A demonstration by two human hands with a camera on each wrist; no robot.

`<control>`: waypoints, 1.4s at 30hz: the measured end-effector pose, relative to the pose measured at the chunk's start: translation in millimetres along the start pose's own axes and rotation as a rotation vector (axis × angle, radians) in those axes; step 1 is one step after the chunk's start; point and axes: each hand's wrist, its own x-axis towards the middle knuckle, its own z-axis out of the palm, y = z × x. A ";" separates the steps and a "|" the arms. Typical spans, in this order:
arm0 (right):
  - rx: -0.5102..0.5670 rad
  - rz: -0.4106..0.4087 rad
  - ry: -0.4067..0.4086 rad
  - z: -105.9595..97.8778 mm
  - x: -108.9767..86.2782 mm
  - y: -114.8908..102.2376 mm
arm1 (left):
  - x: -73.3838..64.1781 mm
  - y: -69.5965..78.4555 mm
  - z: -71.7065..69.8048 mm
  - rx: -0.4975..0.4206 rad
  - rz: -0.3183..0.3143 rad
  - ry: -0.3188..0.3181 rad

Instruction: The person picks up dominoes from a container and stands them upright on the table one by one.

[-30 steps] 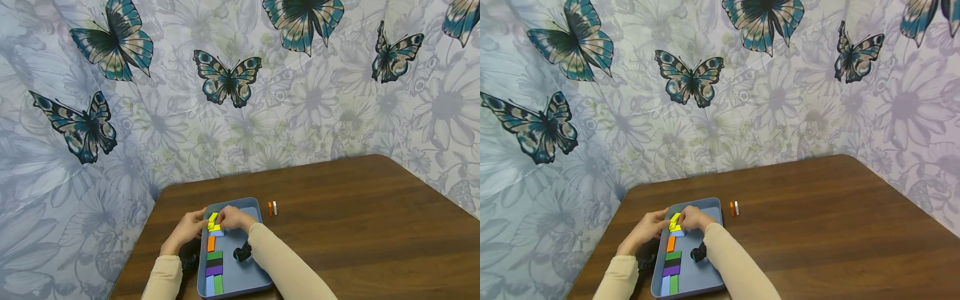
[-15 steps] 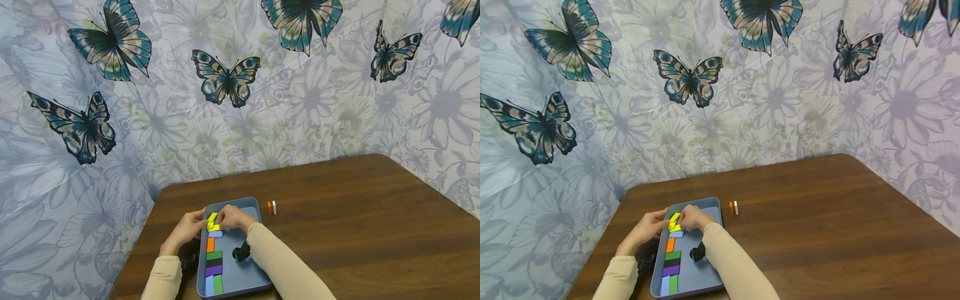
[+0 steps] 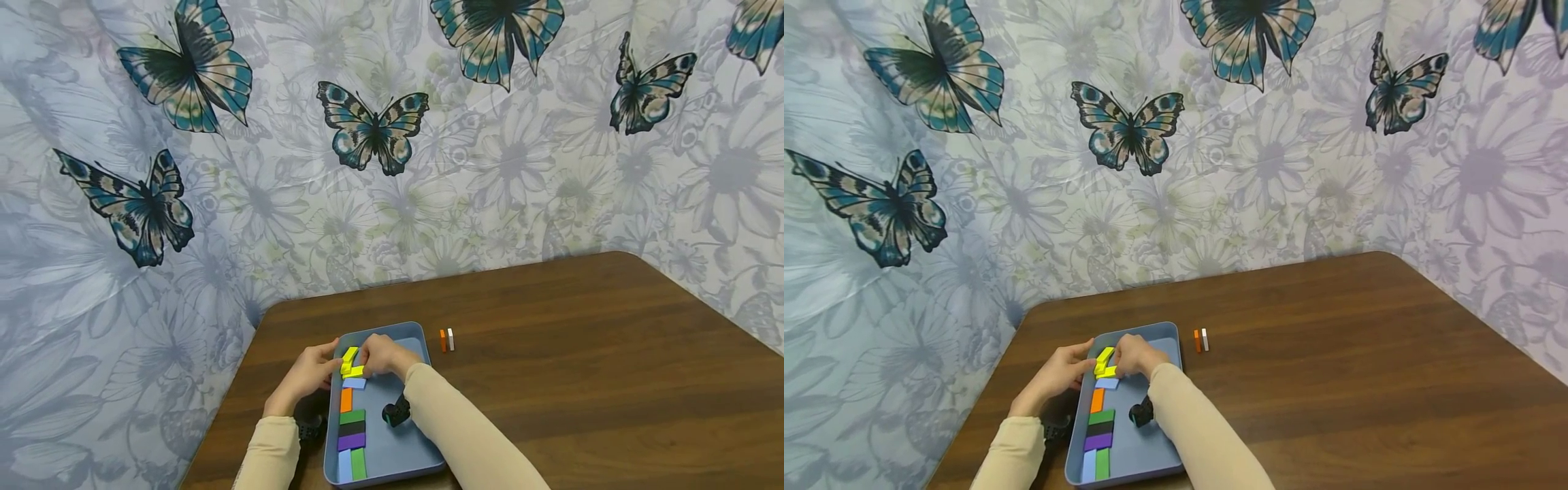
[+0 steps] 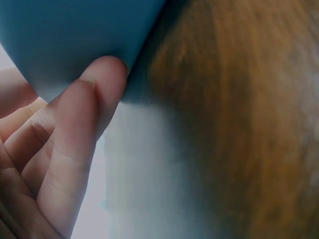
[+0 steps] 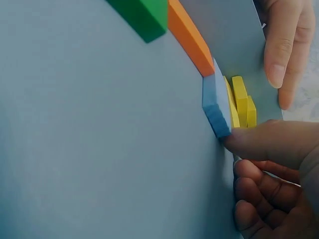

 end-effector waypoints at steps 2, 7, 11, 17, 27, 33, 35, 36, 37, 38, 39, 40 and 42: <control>-0.004 0.005 -0.001 -0.1 -0.8 -0.2 | 0.3 -0.1 0.3 0.005 0.003 0.003; -0.019 -0.007 -0.002 -0.9 -0.9 -0.3 | 0.6 0.8 -0.4 0.007 0.003 0.005; -0.053 -0.024 -0.019 -1.2 1.2 0.4 | 0.6 0.5 -0.6 0.004 0.000 0.004; -0.076 -0.045 -0.027 -1.7 2.0 0.8 | 1.0 -0.4 -1.2 -0.001 0.004 0.001; -0.080 -0.050 -0.040 -2.1 2.8 2.6 | 2.5 -1.6 0.0 0.010 0.009 0.007; -0.083 -0.048 -0.042 -5.3 -1.0 0.7 | 2.0 1.0 0.8 0.014 0.015 0.006; -0.083 -0.048 -0.042 -5.9 -2.0 0.2 | 1.8 1.2 0.8 0.019 0.013 0.007; -0.081 -0.048 -0.042 -6.0 -2.2 0.1 | 1.7 1.1 0.8 0.021 0.009 0.009; -0.076 -0.048 -0.041 -6.1 -2.7 0.0 | 1.5 1.2 0.9 0.022 0.007 0.009; -0.071 -0.046 -0.042 -6.3 -3.2 -0.2 | 1.2 1.2 0.9 0.024 0.005 0.010; -0.066 -0.045 -0.042 -6.8 -3.8 -0.5 | 1.0 1.0 0.9 0.024 0.002 0.010; -0.061 -0.044 -0.042 -7.2 -4.4 -0.7 | 0.8 1.0 0.8 0.024 0.001 0.011; -0.049 -0.043 -0.040 -7.9 -5.2 -0.9 | 0.4 0.6 0.7 0.021 -0.004 0.011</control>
